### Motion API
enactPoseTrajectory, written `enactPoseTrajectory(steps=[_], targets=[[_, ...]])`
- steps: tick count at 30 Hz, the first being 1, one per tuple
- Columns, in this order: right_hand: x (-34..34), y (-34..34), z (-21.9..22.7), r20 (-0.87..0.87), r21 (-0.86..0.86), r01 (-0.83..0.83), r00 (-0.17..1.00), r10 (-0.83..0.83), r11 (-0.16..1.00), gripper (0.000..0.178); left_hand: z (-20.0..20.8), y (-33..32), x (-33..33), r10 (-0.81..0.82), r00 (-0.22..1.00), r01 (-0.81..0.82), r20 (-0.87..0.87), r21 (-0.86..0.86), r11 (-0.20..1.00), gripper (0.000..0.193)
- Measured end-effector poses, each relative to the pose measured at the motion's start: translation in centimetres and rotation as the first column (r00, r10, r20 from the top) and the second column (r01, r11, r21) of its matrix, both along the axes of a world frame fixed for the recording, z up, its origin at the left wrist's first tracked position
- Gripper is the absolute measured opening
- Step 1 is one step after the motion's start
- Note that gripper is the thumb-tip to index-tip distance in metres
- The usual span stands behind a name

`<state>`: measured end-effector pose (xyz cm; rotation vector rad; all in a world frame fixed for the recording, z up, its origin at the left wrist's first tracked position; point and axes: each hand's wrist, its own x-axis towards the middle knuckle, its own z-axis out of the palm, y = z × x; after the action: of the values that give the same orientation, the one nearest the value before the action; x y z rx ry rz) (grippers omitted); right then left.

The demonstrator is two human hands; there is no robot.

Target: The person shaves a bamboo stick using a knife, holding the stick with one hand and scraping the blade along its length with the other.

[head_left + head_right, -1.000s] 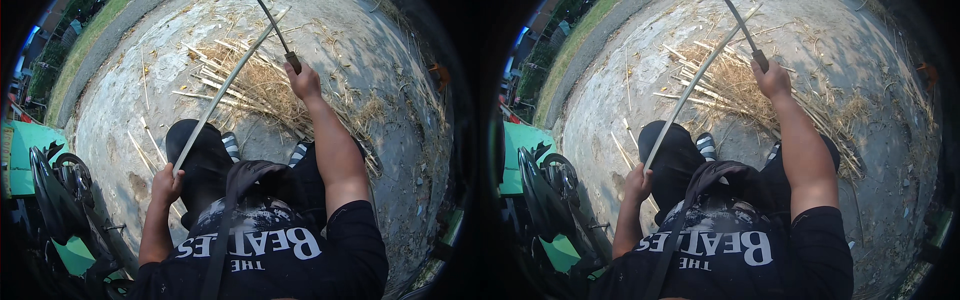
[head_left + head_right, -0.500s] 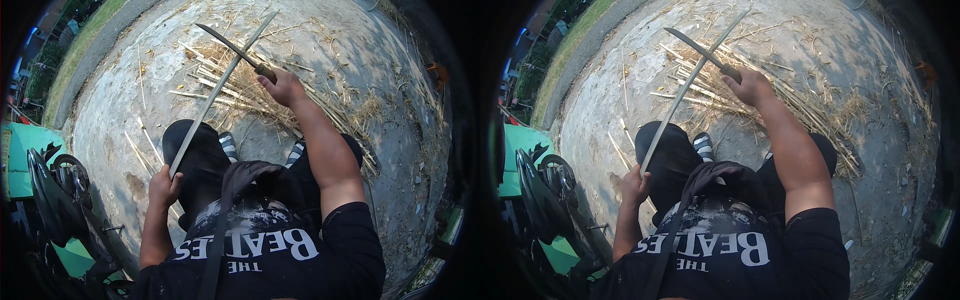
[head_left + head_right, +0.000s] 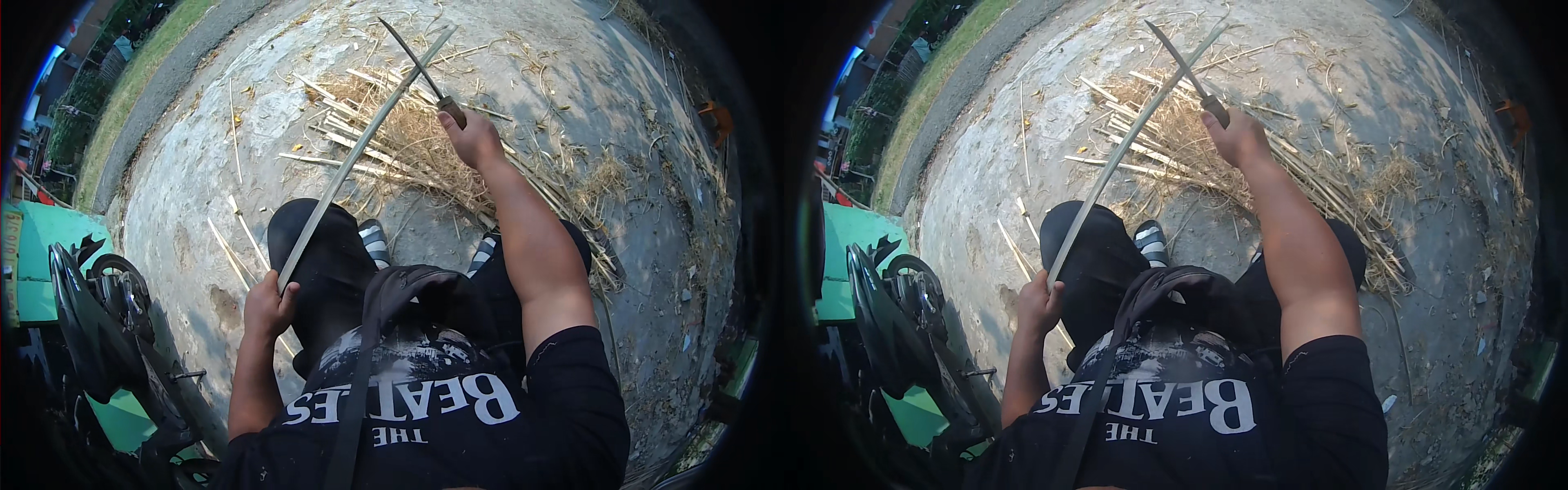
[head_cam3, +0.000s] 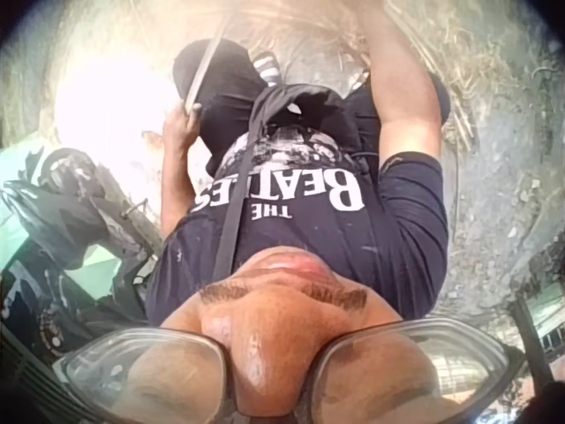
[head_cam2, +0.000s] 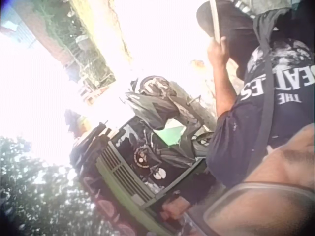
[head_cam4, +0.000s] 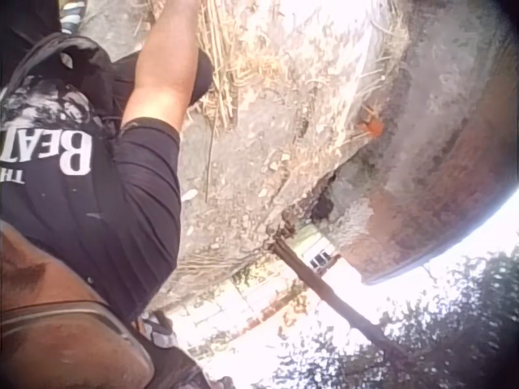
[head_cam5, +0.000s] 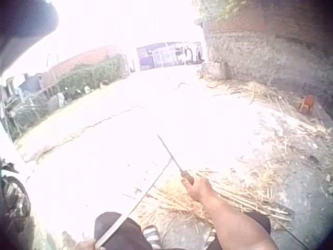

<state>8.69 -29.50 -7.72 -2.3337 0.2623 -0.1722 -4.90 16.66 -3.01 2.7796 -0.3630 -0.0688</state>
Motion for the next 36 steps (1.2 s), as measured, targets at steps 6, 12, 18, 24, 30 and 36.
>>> enactPoseTrajectory(steps=[6, 12, 18, 24, 30, 36], targets=[[-1.9, 4.1, 1.9, 0.086, -0.135, -0.22, 0.969, 0.233, 0.966, 0.057, -0.2, -0.2, -0.2, 0.032, 0.998, -0.033, -0.045, -0.036, 0.999, 0.073], [-2.0, 4.7, 2.3, 0.212, -0.416, -0.495, 0.763, 0.611, 0.763, 0.052, 0.6, -0.3, -0.1, 0.028, 0.999, -0.029, -0.046, -0.024, 0.999, 0.072], [-0.3, 1.0, 0.8, -0.007, -0.006, 0.016, 1.0, -0.016, 1.0, 0.061, 0.4, -0.3, -0.3, 0.024, 0.999, -0.024, -0.03, 0.002, 1.0, 0.07], [-2.5, 3.4, 3.7, 0.071, -0.214, -0.169, 0.98, 0.188, 0.962, 0.061, 0.3, -0.2, -0.9, 0.062, 0.996, -0.065, -0.056, -0.043, 0.997, 0.07], [-3.0, 3.1, 2.1, 0.027, -0.3, -0.262, 0.959, 0.282, 0.917, 0.06, 3.6, 2.7, -1.5, 0.169, 0.85, -0.321, -0.499, -0.236, 0.917, 0.053], [-2.9, 3.2, 2.3, -0.034, -0.234, -0.28, 0.959, 0.28, 0.931, 0.062, 7.2, 6.1, -5.3, 0.024, 0.366, -0.553, -0.93, -0.196, 0.81, 0.046]])
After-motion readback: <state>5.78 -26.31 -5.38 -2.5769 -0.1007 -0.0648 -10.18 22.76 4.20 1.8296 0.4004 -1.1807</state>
